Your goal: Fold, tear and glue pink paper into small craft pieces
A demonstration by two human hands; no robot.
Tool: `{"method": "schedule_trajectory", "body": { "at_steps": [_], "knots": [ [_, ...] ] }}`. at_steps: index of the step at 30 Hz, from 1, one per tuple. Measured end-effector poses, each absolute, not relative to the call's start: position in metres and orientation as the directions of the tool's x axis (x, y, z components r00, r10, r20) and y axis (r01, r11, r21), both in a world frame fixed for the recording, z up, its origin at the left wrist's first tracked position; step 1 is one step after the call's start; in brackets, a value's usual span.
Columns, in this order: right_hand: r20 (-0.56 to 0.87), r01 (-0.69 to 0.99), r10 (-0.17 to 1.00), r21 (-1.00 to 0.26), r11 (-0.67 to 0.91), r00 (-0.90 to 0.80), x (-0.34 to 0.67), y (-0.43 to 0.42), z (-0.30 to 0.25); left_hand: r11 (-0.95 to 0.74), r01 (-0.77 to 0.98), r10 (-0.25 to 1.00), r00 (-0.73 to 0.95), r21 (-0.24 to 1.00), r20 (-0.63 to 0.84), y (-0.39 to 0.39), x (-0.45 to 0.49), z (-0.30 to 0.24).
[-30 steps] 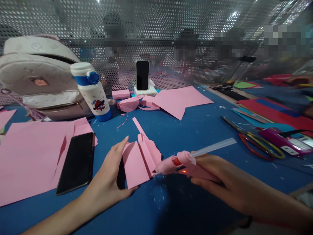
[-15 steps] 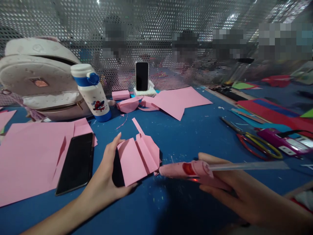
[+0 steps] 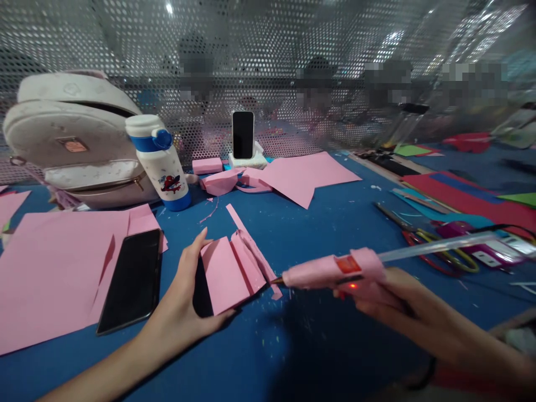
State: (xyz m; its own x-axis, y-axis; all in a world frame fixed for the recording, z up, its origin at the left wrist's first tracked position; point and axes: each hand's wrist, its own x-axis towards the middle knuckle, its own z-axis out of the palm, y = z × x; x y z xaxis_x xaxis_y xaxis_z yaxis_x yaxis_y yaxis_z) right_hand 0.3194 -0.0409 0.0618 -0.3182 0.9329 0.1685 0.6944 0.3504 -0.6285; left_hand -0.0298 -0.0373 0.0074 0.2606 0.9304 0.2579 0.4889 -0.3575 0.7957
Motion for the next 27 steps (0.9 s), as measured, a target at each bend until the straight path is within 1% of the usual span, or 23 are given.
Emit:
{"method": "schedule_trajectory", "body": {
  "at_steps": [1,2,4,7,8,10,15,18,21,25,27],
  "knots": [
    [0.146,0.687,0.932,-0.639,0.346,-0.333,0.324,-0.037,0.062,-0.360,0.485,0.929,0.262,0.797,0.261,-0.037,-0.030,0.007],
    [0.147,0.699,0.946,-0.643,0.313,-0.289,0.328,-0.033,0.063,-0.364,0.481,0.928,0.262,0.797,0.265,-0.038,-0.030,0.006],
    [0.089,0.724,0.976,-0.657,0.209,-0.200,0.338,-0.023,0.065,-0.369,0.477,0.926,0.261,0.798,0.272,-0.038,-0.031,0.006],
    [0.070,0.675,0.996,-0.733,0.083,-0.047,0.353,-0.007,0.066,-0.367,0.478,0.927,0.262,0.798,0.269,-0.037,-0.032,0.005],
    [0.054,0.678,0.999,-0.733,0.043,-0.005,0.357,-0.001,0.065,-0.367,0.479,0.927,0.263,0.797,0.268,-0.037,-0.032,0.005],
    [0.038,0.717,0.996,-0.696,-0.033,0.083,0.364,0.011,0.062,-0.371,0.482,0.925,0.268,0.794,0.270,-0.037,-0.032,0.005],
    [-0.009,0.735,0.976,-0.656,-0.168,0.215,0.384,0.031,0.047,-0.372,0.489,0.926,0.252,0.789,0.280,-0.036,-0.030,0.005],
    [-0.007,0.750,0.972,-0.636,-0.185,0.233,0.395,0.031,0.038,-0.372,0.490,0.926,0.253,0.788,0.280,-0.036,-0.029,0.004],
    [-0.002,0.780,0.982,-0.607,-0.153,0.191,0.401,0.024,0.035,-0.375,0.491,0.925,0.258,0.786,0.280,-0.035,-0.029,0.004],
    [-0.020,0.860,0.982,-0.479,-0.173,0.186,0.404,0.012,0.040,-0.373,0.492,0.926,0.258,0.787,0.277,-0.036,-0.030,0.003],
    [0.005,0.914,0.987,-0.377,-0.149,0.163,0.411,0.005,0.044,-0.368,0.490,0.927,0.256,0.790,0.273,-0.036,-0.030,0.003]
  ]
}}
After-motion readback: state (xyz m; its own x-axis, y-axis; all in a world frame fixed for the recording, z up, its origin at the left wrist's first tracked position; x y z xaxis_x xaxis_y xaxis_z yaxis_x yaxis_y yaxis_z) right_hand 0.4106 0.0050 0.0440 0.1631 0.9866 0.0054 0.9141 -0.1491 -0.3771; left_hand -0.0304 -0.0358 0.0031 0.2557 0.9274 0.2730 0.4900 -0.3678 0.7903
